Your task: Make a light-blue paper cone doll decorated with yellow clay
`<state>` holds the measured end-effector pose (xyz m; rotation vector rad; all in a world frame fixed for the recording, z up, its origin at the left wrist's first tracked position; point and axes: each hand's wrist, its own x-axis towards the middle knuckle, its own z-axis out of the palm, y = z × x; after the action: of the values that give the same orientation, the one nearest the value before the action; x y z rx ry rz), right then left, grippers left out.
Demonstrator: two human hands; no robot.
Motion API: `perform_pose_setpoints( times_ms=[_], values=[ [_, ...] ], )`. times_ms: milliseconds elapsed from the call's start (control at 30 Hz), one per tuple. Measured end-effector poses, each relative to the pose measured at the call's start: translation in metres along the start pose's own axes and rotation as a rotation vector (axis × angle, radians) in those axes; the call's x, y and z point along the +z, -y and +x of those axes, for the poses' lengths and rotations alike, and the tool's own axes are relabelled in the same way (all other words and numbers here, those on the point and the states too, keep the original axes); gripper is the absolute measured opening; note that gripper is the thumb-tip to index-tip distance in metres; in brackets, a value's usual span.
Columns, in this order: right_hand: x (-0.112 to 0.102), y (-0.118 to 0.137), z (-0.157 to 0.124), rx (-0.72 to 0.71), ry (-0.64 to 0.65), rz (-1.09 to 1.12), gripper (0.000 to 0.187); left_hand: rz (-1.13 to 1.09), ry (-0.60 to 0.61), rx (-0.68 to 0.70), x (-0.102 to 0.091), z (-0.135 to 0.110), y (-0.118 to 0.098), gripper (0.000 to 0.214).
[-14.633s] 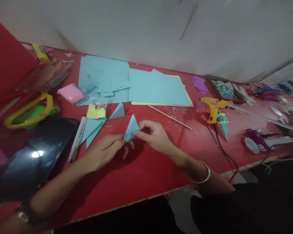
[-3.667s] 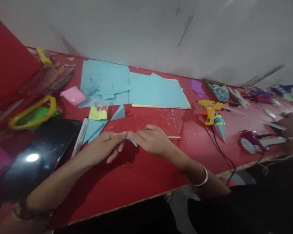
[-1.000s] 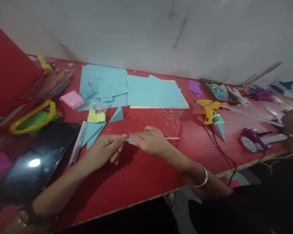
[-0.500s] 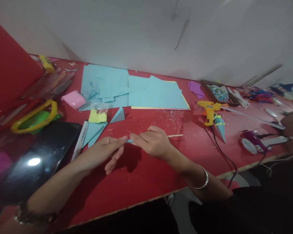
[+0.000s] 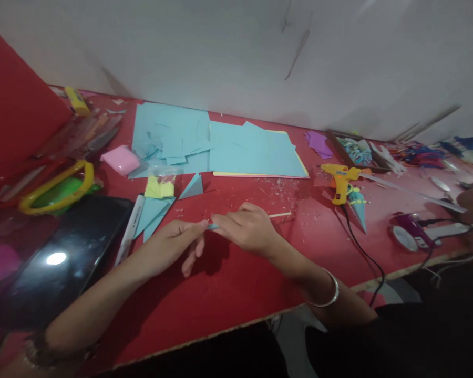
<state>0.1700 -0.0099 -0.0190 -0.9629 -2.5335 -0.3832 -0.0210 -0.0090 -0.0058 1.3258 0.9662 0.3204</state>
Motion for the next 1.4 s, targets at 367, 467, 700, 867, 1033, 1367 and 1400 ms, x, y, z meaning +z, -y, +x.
perform_pose_setpoints(
  times_ms=[367,467,700,867,1033,1367,1400],
  values=[
    [0.000,-0.004,0.002,0.206,0.262,0.197,0.034,0.771,-0.255,0.296,-0.010,0.002,0.002,0.037],
    [-0.004,-0.006,0.005,0.311,0.381,0.236,0.032,0.802,-0.316,0.286,-0.010,0.004,0.004,0.033],
    [-0.004,-0.013,0.005,0.608,0.398,0.350,0.043,1.014,-0.655,0.450,-0.017,0.009,0.014,0.025],
    [0.004,-0.016,0.000,0.649,0.343,0.304,0.063,1.223,-0.714,0.373,-0.017,0.013,0.021,0.037],
    [0.004,-0.014,0.000,0.635,0.300,0.286,0.061,1.316,-0.684,0.309,-0.010,0.014,0.024,0.041],
    [-0.002,-0.014,0.004,0.687,0.209,0.290,0.055,1.303,-0.637,0.312,-0.009,0.014,0.024,0.039],
    [-0.002,-0.014,0.004,0.685,0.197,0.292,0.054,1.299,-0.633,0.312,-0.010,0.014,0.023,0.038]
  ],
)
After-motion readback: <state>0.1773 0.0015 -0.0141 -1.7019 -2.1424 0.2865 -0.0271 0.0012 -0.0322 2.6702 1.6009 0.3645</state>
